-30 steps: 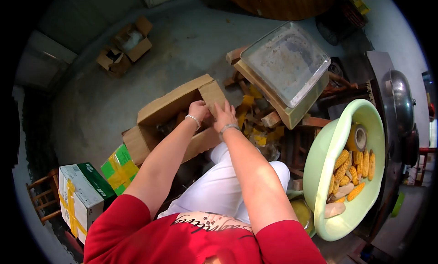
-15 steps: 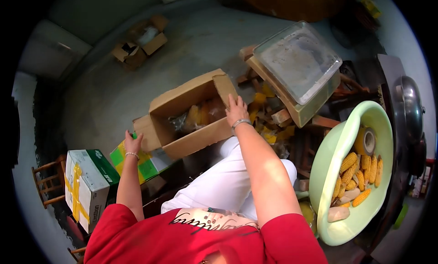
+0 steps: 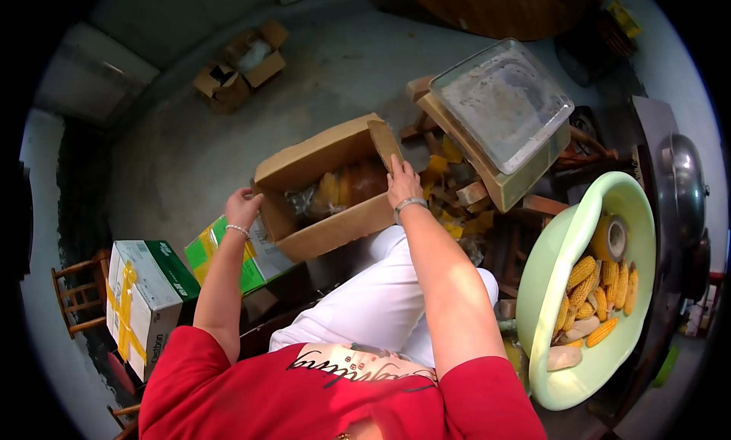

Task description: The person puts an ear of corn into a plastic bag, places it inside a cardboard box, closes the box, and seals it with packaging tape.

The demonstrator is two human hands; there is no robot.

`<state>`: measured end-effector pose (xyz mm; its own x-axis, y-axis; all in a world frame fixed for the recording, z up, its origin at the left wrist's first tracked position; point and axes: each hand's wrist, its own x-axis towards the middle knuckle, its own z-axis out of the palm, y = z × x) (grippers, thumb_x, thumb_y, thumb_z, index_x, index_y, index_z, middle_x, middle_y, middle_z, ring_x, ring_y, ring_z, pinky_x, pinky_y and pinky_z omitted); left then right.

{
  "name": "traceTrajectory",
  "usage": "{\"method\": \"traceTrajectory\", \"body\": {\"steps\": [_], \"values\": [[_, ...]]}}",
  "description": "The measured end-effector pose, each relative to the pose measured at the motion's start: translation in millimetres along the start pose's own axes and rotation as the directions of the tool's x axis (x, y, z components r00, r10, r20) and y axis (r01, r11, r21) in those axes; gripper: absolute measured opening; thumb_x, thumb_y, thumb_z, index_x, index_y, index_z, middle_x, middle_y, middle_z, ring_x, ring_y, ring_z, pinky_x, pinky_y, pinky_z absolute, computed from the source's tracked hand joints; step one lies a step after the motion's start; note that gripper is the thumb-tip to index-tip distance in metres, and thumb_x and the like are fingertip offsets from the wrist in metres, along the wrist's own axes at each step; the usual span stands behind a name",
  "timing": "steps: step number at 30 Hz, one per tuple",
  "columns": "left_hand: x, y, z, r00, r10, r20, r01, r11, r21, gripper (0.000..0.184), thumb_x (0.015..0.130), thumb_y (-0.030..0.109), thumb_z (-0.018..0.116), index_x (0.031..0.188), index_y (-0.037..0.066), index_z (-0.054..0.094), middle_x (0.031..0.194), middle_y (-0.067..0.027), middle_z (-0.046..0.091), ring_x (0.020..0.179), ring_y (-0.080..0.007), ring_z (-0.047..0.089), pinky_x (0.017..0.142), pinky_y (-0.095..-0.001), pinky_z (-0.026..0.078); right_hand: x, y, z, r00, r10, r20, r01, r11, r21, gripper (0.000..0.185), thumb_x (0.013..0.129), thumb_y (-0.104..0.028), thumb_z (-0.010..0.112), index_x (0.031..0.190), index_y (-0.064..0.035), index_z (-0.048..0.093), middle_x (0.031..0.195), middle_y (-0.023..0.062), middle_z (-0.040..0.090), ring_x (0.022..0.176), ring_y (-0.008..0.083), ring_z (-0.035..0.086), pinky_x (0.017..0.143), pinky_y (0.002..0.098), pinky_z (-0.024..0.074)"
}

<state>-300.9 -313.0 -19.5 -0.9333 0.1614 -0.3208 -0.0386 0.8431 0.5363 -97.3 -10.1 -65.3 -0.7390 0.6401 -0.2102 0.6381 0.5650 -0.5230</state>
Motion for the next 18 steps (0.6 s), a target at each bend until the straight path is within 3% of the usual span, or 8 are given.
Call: {"method": "traceTrajectory", "body": {"steps": [3,5,11,15,18], "values": [[-1.1,9.4,9.8,0.971,0.087,-0.225,-0.070,0.994,0.084,0.030,0.066,0.025,0.063,0.089,0.007,0.068,0.077,-0.0153,0.066,0.078,-0.0306,0.064,0.075,-0.0378,0.049,3.3,1.9,1.9,0.998,-0.067,-0.015,0.067,0.998,-0.016,0.047,0.088,-0.020,0.049,0.134,-0.0177,0.035,0.132,0.0159,0.040,0.114,0.0390,0.042,0.094,0.0432,0.0395],[-4.5,23.2,13.6,0.958,0.138,-0.251,-0.102,0.983,0.151,0.029,0.066,0.025,0.062,0.088,0.006,0.069,0.080,-0.0147,0.066,0.077,-0.0295,0.064,0.073,-0.0369,0.050,5.6,-0.8,0.0,0.996,-0.092,0.000,0.092,0.993,-0.072,0.046,0.088,-0.020,0.049,0.132,-0.0168,0.037,0.130,0.0162,0.041,0.111,0.0394,0.044,0.092,0.0432,0.0412],[7.4,51.9,28.8,0.953,0.131,-0.274,-0.066,0.970,0.234,0.025,0.066,0.025,0.061,0.082,0.007,0.069,0.080,-0.0170,0.065,0.078,-0.0322,0.062,0.072,-0.0391,0.049,5.8,-18.5,-2.7,0.995,-0.096,0.008,0.095,0.966,-0.242,0.049,0.086,-0.022,0.053,0.132,-0.0168,0.037,0.129,0.0162,0.042,0.107,0.0382,0.046,0.083,0.0442,0.0462],[25.6,49.9,37.2,0.896,0.311,-0.317,-0.195,0.916,0.350,0.021,0.070,0.025,0.062,0.079,0.006,0.068,0.081,-0.0163,0.063,0.076,-0.0325,0.062,0.068,-0.0410,0.049,5.0,-28.8,1.4,0.997,-0.065,0.051,0.080,0.924,-0.374,0.056,0.083,-0.026,0.058,0.134,-0.0207,0.035,0.137,0.0137,0.032,0.110,0.0372,0.044,0.082,0.0446,0.0469],[14.2,41.9,36.0,0.923,0.305,-0.235,-0.217,0.916,0.338,0.025,0.075,0.030,0.061,0.081,0.007,0.067,0.091,-0.0142,0.063,0.080,-0.0317,0.060,0.071,-0.0406,0.048,6.8,-38.7,0.4,0.994,0.001,0.109,0.045,0.907,-0.420,0.063,0.079,-0.029,0.063,0.135,-0.0244,0.033,0.143,0.0127,0.023,0.115,0.0377,0.040,0.085,0.0439,0.0464]]}}
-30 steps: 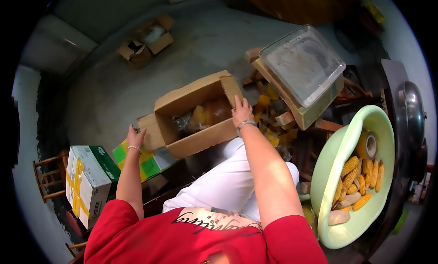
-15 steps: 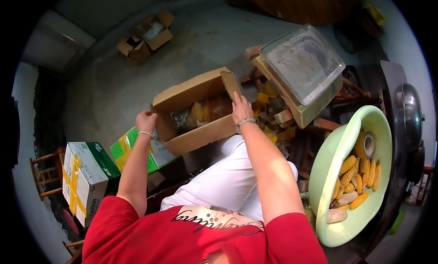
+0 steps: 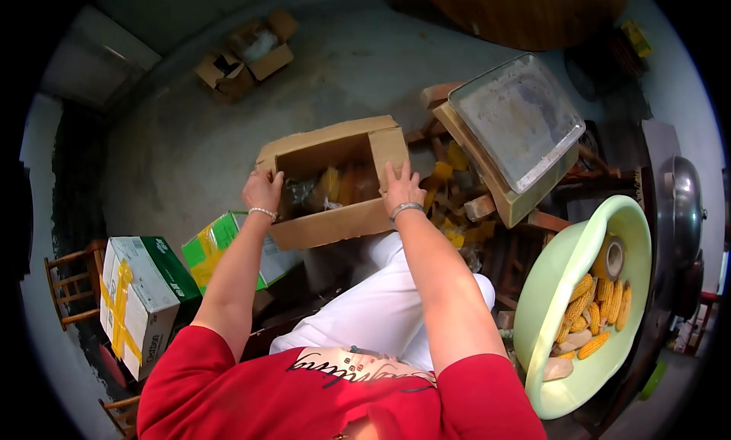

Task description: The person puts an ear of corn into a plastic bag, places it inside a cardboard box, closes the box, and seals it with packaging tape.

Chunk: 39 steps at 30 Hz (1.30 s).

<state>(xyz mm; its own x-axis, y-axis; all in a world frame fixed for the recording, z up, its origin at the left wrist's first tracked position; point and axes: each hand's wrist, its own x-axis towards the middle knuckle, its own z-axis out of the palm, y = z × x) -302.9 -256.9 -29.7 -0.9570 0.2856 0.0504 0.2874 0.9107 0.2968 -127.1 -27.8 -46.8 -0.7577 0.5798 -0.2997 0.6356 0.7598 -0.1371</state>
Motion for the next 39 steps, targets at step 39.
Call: {"method": "traceTrajectory", "body": {"steps": [39], "values": [[-39.1,-78.1,45.5,0.807,-0.329,0.491,0.398,0.917,-0.039,0.063,0.080,0.048,0.052,0.115,-0.004,0.052,0.113,-0.0260,0.056,0.108,-0.0391,0.052,0.092,-0.0407,0.040,-8.5,44.1,1.9,0.866,0.444,0.230,-0.498,0.724,0.477,0.062,0.069,-0.041,0.067,0.112,0.0010,0.052,0.110,0.0239,0.057,0.105,0.0357,0.055,0.088,0.0388,0.0442]]}}
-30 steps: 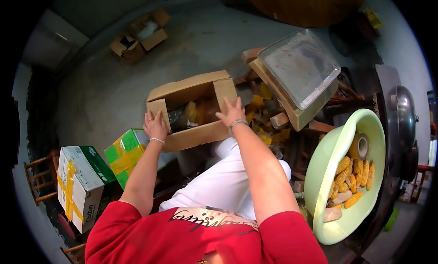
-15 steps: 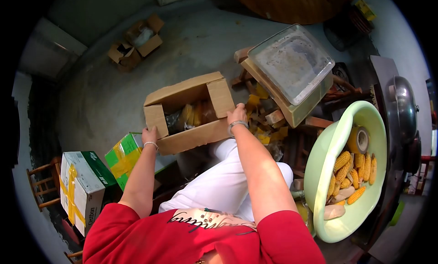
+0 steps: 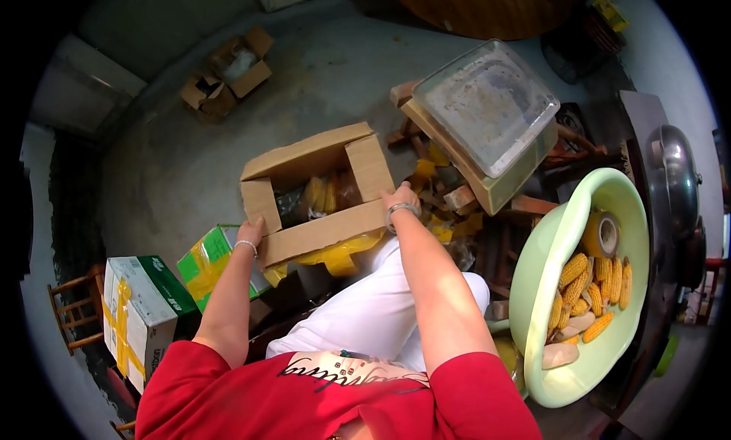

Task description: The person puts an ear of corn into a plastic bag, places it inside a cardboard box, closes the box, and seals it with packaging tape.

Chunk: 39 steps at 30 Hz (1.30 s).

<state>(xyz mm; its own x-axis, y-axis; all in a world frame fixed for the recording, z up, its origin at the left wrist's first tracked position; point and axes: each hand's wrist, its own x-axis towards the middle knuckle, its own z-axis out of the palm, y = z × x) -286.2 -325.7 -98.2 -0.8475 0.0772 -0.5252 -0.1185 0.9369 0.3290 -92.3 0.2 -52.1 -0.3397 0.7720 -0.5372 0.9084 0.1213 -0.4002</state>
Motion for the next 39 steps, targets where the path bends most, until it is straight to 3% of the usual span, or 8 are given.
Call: {"method": "traceTrajectory", "body": {"steps": [6,12,16,18,21,25,34,39], "values": [[18.0,-13.0,6.6,0.999,-0.013,0.035,0.018,0.989,-0.147,0.054,0.078,0.040,0.060,0.107,-0.005,0.057,0.106,-0.0242,0.060,0.101,-0.0359,0.058,0.086,-0.0381,0.044,19.8,15.5,1.2,0.971,0.078,0.228,-0.138,0.956,0.261,0.050,0.073,-0.035,0.065,0.109,-0.0013,0.056,0.104,0.0175,0.061,0.092,0.0306,0.060,0.076,0.0394,0.0494],[44.5,-24.0,6.7,0.965,-0.102,0.240,0.170,0.945,-0.281,0.053,0.078,0.039,0.063,0.102,-0.007,0.059,0.092,-0.0173,0.064,0.077,-0.0260,0.063,0.068,-0.0367,0.048,21.3,23.2,-13.6,0.843,0.147,0.517,-0.527,0.413,0.743,0.035,0.082,-0.030,0.057,0.105,-0.0034,0.057,0.092,0.0120,0.061,0.078,0.0286,0.061,0.068,0.0436,0.0517],[57.2,-33.0,9.7,0.935,-0.127,0.330,0.244,0.908,-0.341,0.052,0.079,0.039,0.064,0.099,-0.008,0.060,0.085,-0.0141,0.064,0.066,-0.0224,0.060,0.059,-0.0376,0.047,5.3,4.3,-21.0,0.885,0.255,0.390,-0.461,0.603,0.651,0.037,0.084,-0.032,0.055,0.107,-0.0027,0.057,0.094,0.0140,0.062,0.085,0.0307,0.061,0.070,0.0431,0.0509],[68.2,-44.4,18.0,0.941,-0.108,0.321,0.222,0.912,-0.344,0.051,0.080,0.039,0.063,0.100,-0.008,0.060,0.085,-0.0144,0.064,0.065,-0.0224,0.060,0.058,-0.0374,0.046,21.1,17.3,-10.4,0.995,0.095,0.016,-0.094,0.925,0.368,0.034,0.084,-0.029,0.055,0.105,-0.0024,0.057,0.095,0.0159,0.062,0.087,0.0314,0.061,0.073,0.0408,0.0500],[99.1,-67.2,36.2,0.939,-0.077,0.335,0.189,0.929,-0.318,0.051,0.081,0.039,0.061,0.100,-0.008,0.060,0.085,-0.0143,0.064,0.064,-0.0223,0.059,0.058,-0.0373,0.046,14.3,15.1,-16.7,0.918,-0.168,-0.360,0.240,0.956,0.167,0.027,0.081,-0.022,0.056,0.100,-0.0033,0.059,0.095,0.0165,0.061,0.087,0.0320,0.059,0.076,0.0376,0.0482],[71.5,-36.4,13.4,0.961,-0.042,0.275,0.078,0.989,-0.122,0.051,0.083,0.040,0.059,0.101,-0.008,0.059,0.086,-0.0147,0.065,0.065,-0.0230,0.060,0.059,-0.0377,0.046,-32.3,-28.6,-42.6,0.365,-0.680,-0.635,0.838,0.538,-0.094,0.019,0.076,-0.013,0.059,0.093,-0.0055,0.061,0.092,0.0133,0.062,0.085,0.0317,0.058,0.077,0.0375,0.0475],[82.7,-28.7,9.9,0.935,-0.067,0.349,0.005,0.984,0.177,0.052,0.086,0.042,0.051,0.110,-0.004,0.057,0.113,-0.0173,0.059,0.100,-0.0294,0.058,0.084,-0.0363,0.045,-138.6,-72.5,44.2,-0.166,-0.965,0.202,0.956,-0.208,-0.207,0.021,0.071,-0.026,0.065,0.081,-0.0091,0.058,0.078,0.0042,0.055,0.080,0.0221,0.055,0.069,0.0342,0.0424],[86.0,-25.3,11.7,0.909,-0.082,0.410,0.016,0.987,0.163,0.049,0.086,0.040,0.048,0.110,-0.002,0.058,0.118,-0.0168,0.057,0.108,-0.0296,0.055,0.088,-0.0365,0.043,-158.3,-103.0,85.8,-0.061,-0.995,0.079,0.935,-0.085,-0.345,0.019,0.074,-0.017,0.054,0.092,-0.0114,0.058,0.078,0.0027,0.053,0.076,0.0184,0.051,0.066,0.0319,0.0376]]}}
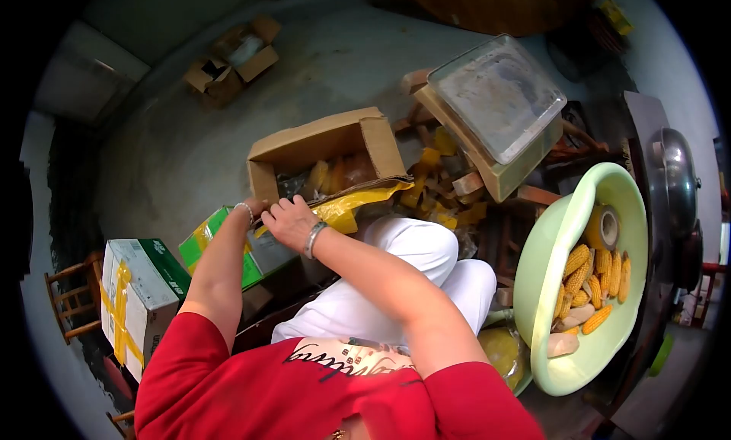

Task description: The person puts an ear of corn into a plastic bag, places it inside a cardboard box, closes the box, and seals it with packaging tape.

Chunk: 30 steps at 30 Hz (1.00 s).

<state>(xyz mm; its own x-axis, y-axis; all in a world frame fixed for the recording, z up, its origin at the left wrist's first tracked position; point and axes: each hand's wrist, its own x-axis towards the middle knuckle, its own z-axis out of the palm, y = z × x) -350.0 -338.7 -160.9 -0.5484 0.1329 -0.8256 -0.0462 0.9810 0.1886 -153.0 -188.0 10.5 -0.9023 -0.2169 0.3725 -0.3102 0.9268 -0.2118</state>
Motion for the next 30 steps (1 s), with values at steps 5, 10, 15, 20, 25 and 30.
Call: {"method": "traceTrajectory", "body": {"steps": [5,10,15,20,25,30], "values": [[-23.7,12.0,-3.3,0.998,-0.045,0.032,0.048,0.995,-0.089,0.045,0.086,0.036,0.051,0.108,-0.002,0.059,0.113,-0.0168,0.060,0.101,-0.0281,0.059,0.083,-0.0374,0.046,16.7,-11.7,8.9,0.991,-0.119,-0.062,0.120,0.993,0.011,0.007,0.071,-0.017,0.053,0.069,-0.0131,0.058,0.074,0.0015,0.051,0.076,0.0177,0.050,0.065,0.0313,0.0369],[-42.4,22.2,-10.5,0.999,-0.030,-0.036,0.030,1.000,-0.001,0.041,0.086,0.031,0.054,0.107,-0.004,0.059,0.109,-0.0164,0.061,0.094,-0.0257,0.061,0.076,-0.0390,0.049,8.8,-7.5,19.5,0.974,-0.219,0.057,0.215,0.974,0.072,0.011,0.069,-0.019,0.055,0.061,-0.0156,0.061,0.073,-0.0009,0.054,0.080,0.0173,0.051,0.067,0.0303,0.0380],[-43.4,22.9,-9.4,0.996,-0.071,-0.056,0.067,0.995,-0.077,0.042,0.085,0.032,0.056,0.106,-0.004,0.059,0.106,-0.0154,0.061,0.089,-0.0245,0.061,0.074,-0.0385,0.049,-8.0,19.0,-6.5,0.913,-0.364,0.185,0.345,0.930,0.126,0.009,0.068,-0.021,0.056,0.061,-0.0169,0.062,0.074,-0.0028,0.053,0.081,0.0161,0.050,0.069,0.0292,0.0395],[-16.6,9.8,-2.9,0.996,-0.049,-0.069,0.049,0.999,-0.010,0.039,0.086,0.032,0.054,0.105,-0.002,0.058,0.100,-0.0146,0.060,0.083,-0.0264,0.060,0.069,-0.0380,0.050,-14.3,46.4,-30.2,0.838,-0.444,0.318,0.421,0.896,0.141,0.006,0.065,-0.019,0.059,0.064,-0.0161,0.064,0.077,-0.0031,0.057,0.084,0.0164,0.052,0.072,0.0278,0.0445],[41.6,-21.1,9.1,0.999,-0.019,0.028,0.024,0.982,-0.186,0.024,0.087,0.024,0.053,0.080,0.002,0.060,0.064,-0.0111,0.060,0.047,-0.0227,0.057,0.041,-0.0357,0.049,-73.8,117.1,-96.5,0.682,-0.330,0.653,0.457,0.889,-0.028,0.007,0.068,-0.017,0.060,0.070,-0.0174,0.067,0.077,-0.0023,0.063,0.085,0.0164,0.058,0.074,0.0300,0.0442],[-47.9,23.3,-8.6,0.988,-0.131,0.076,0.149,0.926,-0.348,0.027,0.089,0.023,0.051,0.073,0.003,0.059,0.061,-0.0114,0.059,0.044,-0.0213,0.057,0.038,-0.0343,0.048,-135.6,209.0,-224.7,0.912,0.119,0.392,0.071,0.897,-0.437,0.007,0.060,-0.009,0.058,0.056,-0.0142,0.056,0.066,0.0023,0.054,0.070,0.0215,0.054,0.063,0.0332,0.0441]]}}
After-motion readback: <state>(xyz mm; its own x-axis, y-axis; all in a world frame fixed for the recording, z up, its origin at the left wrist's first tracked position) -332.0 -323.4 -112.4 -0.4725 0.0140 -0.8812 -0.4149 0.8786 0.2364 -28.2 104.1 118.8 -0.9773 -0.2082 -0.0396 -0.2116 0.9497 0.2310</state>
